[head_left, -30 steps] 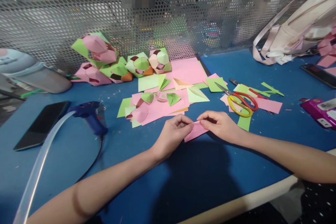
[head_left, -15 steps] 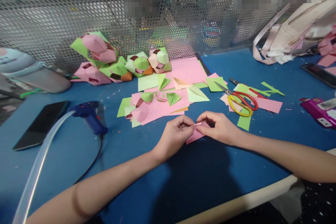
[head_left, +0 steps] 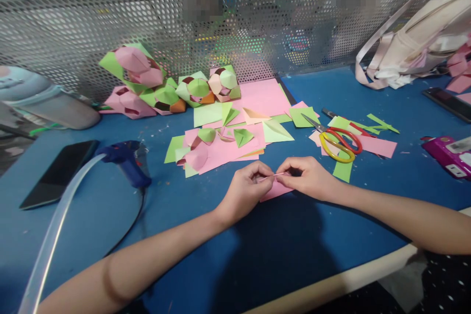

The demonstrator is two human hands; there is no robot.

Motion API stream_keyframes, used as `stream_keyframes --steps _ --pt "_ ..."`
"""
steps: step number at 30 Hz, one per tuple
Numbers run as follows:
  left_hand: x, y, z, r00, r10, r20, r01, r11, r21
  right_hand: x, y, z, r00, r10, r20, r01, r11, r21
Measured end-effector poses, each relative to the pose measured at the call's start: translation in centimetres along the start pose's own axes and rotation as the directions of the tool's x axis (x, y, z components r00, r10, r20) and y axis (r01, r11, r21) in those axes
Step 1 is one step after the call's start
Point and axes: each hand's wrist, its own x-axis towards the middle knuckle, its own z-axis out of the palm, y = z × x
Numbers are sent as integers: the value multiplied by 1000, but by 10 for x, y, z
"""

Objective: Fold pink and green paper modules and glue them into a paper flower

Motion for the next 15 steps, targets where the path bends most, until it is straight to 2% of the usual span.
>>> stream_keyframes --steps 12,15 --pt "0 -1 0 1000 23 -15 -23 1000 9 1 6 0 992 -121 -42 117 989 -93" --pt "-2 0 2 1000 18 -17 -18 999 30 1 7 2 980 -193 -38 187 974 -126"
